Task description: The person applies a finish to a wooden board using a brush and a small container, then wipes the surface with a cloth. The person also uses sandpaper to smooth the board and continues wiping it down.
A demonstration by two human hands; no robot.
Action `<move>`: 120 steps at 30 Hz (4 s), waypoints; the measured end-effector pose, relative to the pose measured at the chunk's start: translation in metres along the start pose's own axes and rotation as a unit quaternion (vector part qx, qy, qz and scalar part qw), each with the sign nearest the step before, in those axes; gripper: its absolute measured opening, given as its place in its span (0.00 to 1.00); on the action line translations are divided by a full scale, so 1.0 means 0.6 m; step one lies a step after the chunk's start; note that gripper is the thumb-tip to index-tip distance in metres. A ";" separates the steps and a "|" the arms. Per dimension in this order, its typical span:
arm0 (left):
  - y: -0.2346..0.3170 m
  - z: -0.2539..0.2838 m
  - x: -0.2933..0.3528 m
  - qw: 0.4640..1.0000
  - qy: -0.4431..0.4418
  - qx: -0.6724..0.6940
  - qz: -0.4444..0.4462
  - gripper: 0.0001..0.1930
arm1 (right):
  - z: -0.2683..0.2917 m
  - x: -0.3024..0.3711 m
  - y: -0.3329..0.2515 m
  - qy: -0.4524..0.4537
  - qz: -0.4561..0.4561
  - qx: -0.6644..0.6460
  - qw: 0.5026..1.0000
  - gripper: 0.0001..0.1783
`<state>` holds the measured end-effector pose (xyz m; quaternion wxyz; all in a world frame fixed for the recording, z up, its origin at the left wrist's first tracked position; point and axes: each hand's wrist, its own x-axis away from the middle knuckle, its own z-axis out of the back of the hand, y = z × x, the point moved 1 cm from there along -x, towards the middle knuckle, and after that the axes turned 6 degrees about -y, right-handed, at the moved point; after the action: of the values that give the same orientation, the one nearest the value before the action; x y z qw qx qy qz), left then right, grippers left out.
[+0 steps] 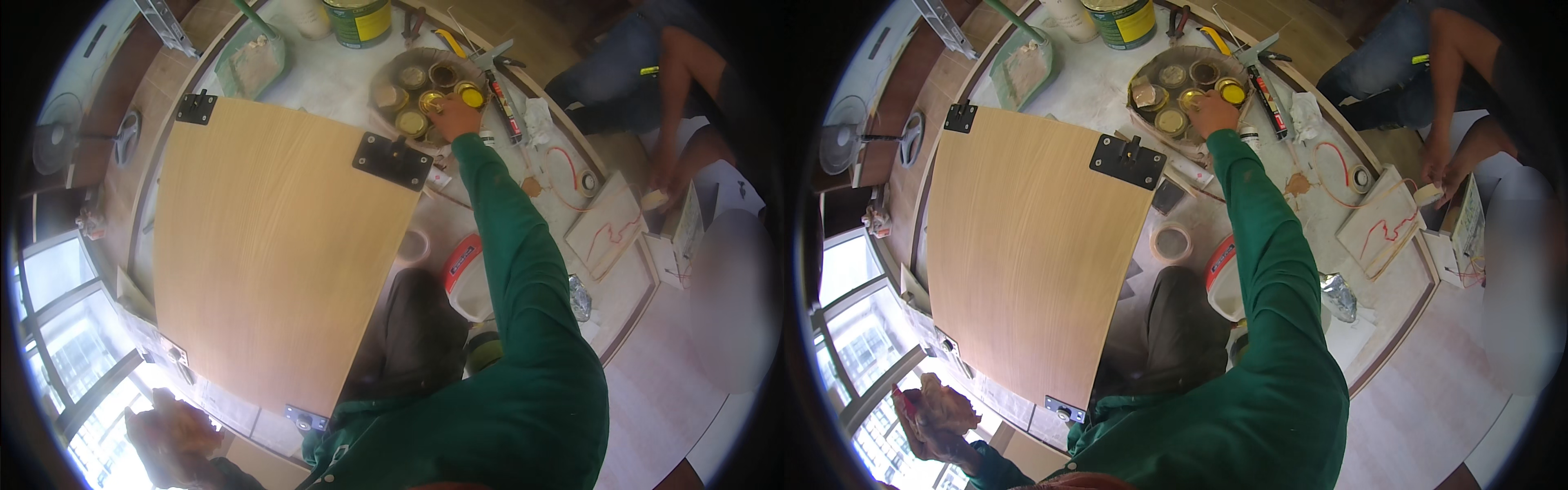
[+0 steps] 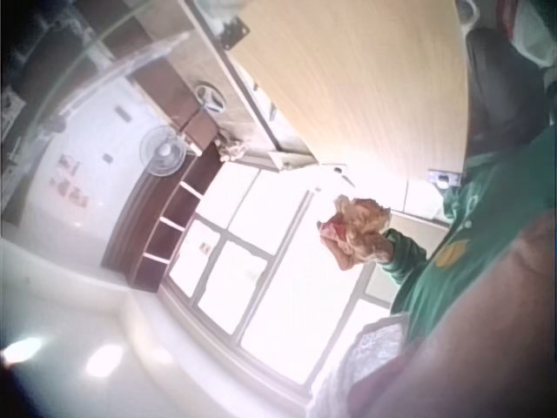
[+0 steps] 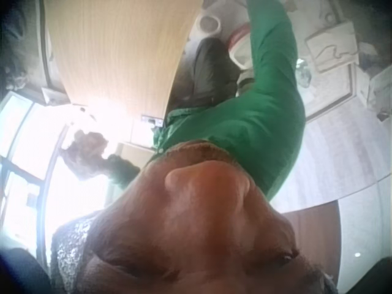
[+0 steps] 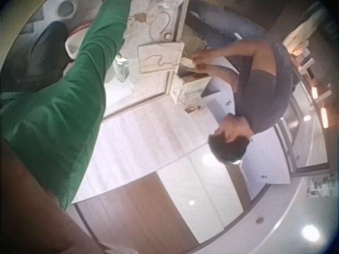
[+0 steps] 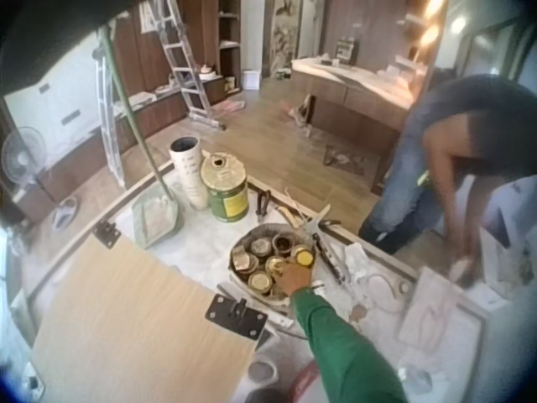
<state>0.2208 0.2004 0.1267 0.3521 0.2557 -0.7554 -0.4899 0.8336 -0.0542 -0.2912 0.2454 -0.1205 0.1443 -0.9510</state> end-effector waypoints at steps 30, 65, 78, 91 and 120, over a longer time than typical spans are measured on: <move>-0.016 0.080 0.015 0.987 0.032 0.152 -0.048 0.15 | 0.112 -0.090 0.064 -0.095 -0.050 0.165 0.980 0.40; 0.012 -0.034 0.032 0.649 0.161 -0.628 -0.397 0.36 | 0.082 -0.140 0.038 0.089 -0.027 0.045 0.995 0.25; 0.001 -0.087 0.234 0.908 0.168 -0.328 -0.201 0.17 | 0.454 0.444 -0.239 0.190 0.010 -0.216 0.958 0.25; -0.102 0.042 0.409 0.887 -0.093 -0.396 -0.219 0.25 | 0.305 0.966 -0.332 0.112 -0.019 -0.309 0.944 0.17; -0.410 0.096 0.294 0.796 -0.445 -0.320 -0.258 0.26 | 0.498 1.065 -0.466 0.420 -0.028 -0.310 0.852 0.14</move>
<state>0.0763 0.0078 -0.0656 -0.1008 0.0675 -0.5350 -0.8361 0.2590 -0.2049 0.1809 0.0847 0.2169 0.5173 -0.8235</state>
